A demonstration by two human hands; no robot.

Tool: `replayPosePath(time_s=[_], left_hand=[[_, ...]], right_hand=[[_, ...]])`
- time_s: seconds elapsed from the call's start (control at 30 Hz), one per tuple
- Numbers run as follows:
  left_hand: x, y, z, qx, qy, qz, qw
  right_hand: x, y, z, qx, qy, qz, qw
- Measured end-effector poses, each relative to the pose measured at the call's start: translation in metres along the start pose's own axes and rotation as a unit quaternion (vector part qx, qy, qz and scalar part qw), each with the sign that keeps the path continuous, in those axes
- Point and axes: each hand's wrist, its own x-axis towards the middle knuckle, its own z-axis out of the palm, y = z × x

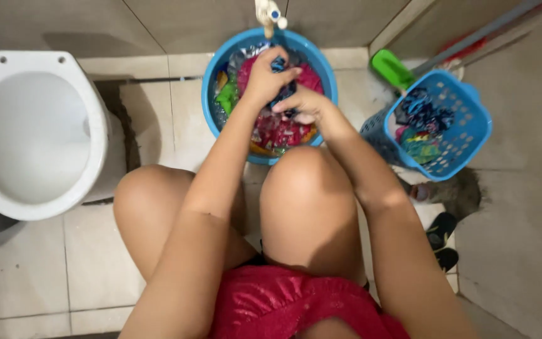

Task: The person washes clothes in a basin of soapy water, wrings each item out by hand, and places the wrung clothes into a plastic basket.

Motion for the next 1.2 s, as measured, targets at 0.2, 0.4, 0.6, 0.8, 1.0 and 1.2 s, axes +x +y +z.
replayPosePath(time_s=[0.2, 0.4, 0.6, 0.8, 1.0, 1.2], left_hand=[[-0.009, 0.003, -0.02, 0.095, 0.041, -0.115, 0.988], [-0.008, -0.019, 0.005, 0.139, 0.155, -0.2, 0.957], [0.003, -0.06, 0.037, 0.116, 0.239, -0.183, 0.946], [-0.008, -0.048, 0.026, 0.091, 0.234, -0.296, 0.921], [-0.012, -0.067, 0.022, 0.116, 0.232, -0.321, 0.911], [-0.005, -0.079, 0.036, 0.068, 0.217, -0.333, 0.915]], right_hand=[[0.017, 0.001, 0.041, -0.233, 0.123, -0.073, 0.962], [0.009, -0.009, 0.063, -0.433, 0.246, -0.166, 0.851], [-0.016, -0.022, 0.073, -0.597, 0.313, -0.172, 0.719], [-0.012, -0.016, 0.083, -0.704, 0.317, -0.106, 0.627], [-0.006, -0.011, 0.081, -0.739, 0.284, -0.131, 0.597], [-0.017, -0.017, 0.076, -0.743, 0.3, -0.114, 0.587]])
